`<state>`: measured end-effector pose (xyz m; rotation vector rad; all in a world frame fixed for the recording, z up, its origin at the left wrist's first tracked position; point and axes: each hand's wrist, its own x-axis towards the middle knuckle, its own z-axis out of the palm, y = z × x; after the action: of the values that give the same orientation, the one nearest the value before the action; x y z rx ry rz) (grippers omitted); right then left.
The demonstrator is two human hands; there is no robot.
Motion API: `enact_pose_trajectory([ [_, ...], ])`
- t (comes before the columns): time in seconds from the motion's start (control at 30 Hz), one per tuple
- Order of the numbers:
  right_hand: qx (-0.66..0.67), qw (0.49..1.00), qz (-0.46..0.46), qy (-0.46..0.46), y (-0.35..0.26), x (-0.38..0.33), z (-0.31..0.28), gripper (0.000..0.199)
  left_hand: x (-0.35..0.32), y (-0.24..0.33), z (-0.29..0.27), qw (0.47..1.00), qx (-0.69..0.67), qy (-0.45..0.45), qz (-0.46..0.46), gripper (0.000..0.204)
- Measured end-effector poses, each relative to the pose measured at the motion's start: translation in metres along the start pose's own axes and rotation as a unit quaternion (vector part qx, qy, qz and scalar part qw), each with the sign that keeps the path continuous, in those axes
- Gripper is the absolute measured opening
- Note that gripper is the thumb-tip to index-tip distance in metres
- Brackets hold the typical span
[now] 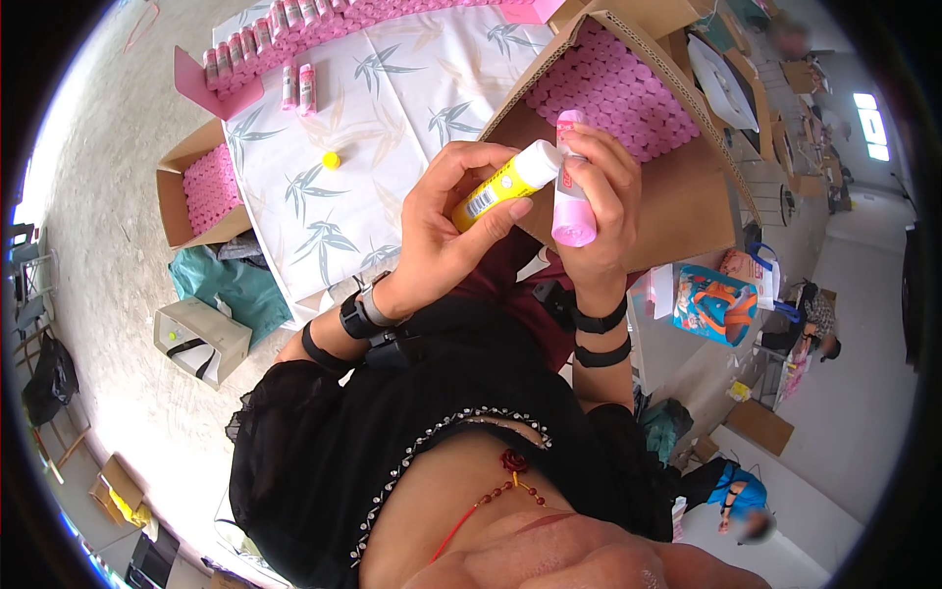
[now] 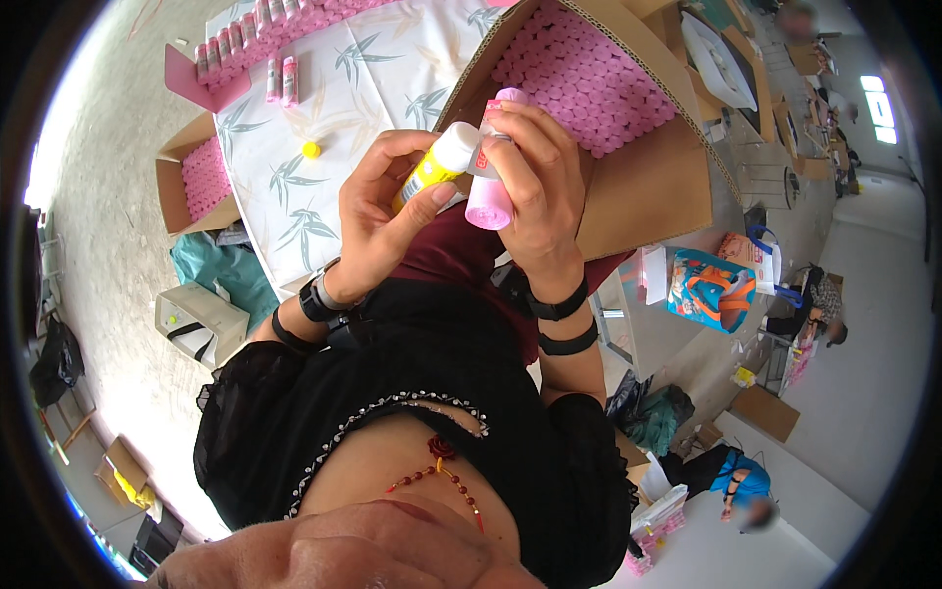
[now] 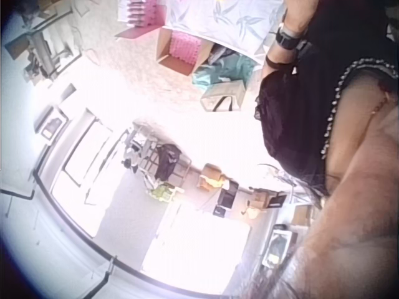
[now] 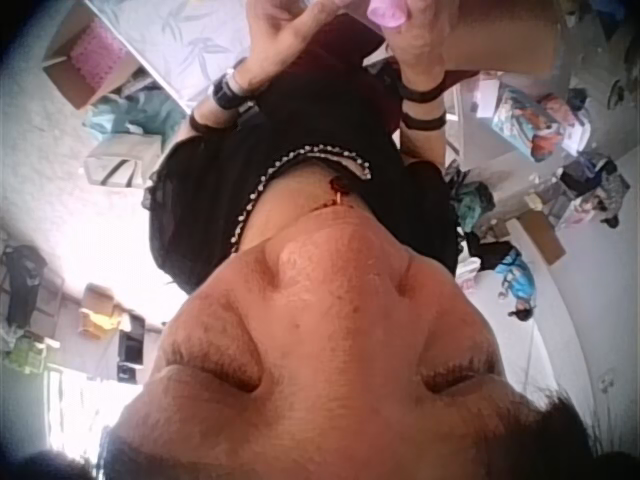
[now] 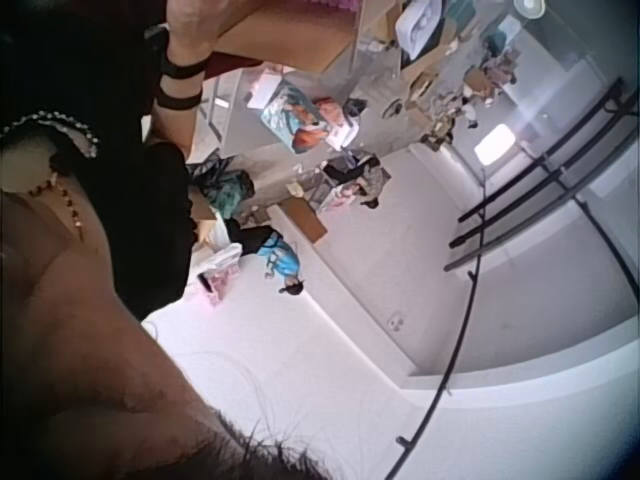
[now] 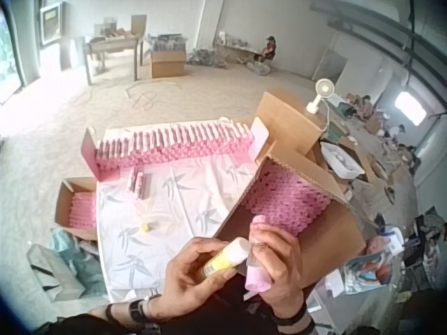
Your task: The recorder is packing small pink glue sticks or cosmetic bottles into cardboard boxes and organizing them.
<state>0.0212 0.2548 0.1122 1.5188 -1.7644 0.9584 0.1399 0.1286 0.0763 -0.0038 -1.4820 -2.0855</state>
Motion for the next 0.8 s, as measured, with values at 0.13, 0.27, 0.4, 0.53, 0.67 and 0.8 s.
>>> enact_pose_trajectory([
  [0.13,0.005,1.0,0.002,-0.009,-0.002,-0.001,0.0,0.036,0.0,-0.003,-0.001,1.0,-0.013,0.007,-0.02,0.039],
  [0.27,0.006,1.0,0.002,-0.019,-0.004,-0.002,-0.001,0.035,0.0,-0.004,-0.002,0.998,-0.036,0.014,-0.048,0.039],
  [0.4,0.024,1.0,0.003,-0.019,-0.004,-0.007,0.002,0.037,0.001,-0.007,-0.003,0.997,-0.051,0.022,-0.057,0.039],
  [0.53,0.047,0.998,0.016,-0.025,-0.006,-0.006,0.002,0.043,0.001,-0.009,-0.005,0.996,-0.053,0.026,-0.067,0.038],
  [0.67,0.065,0.997,0.028,-0.041,-0.006,-0.007,-0.001,0.048,0.001,-0.011,-0.008,0.996,-0.036,0.025,-0.072,0.038],
  [0.8,0.098,0.993,0.048,-0.048,-0.006,-0.009,-0.002,0.051,0.001,-0.013,-0.009,0.997,-0.021,0.034,-0.062,0.038],
])
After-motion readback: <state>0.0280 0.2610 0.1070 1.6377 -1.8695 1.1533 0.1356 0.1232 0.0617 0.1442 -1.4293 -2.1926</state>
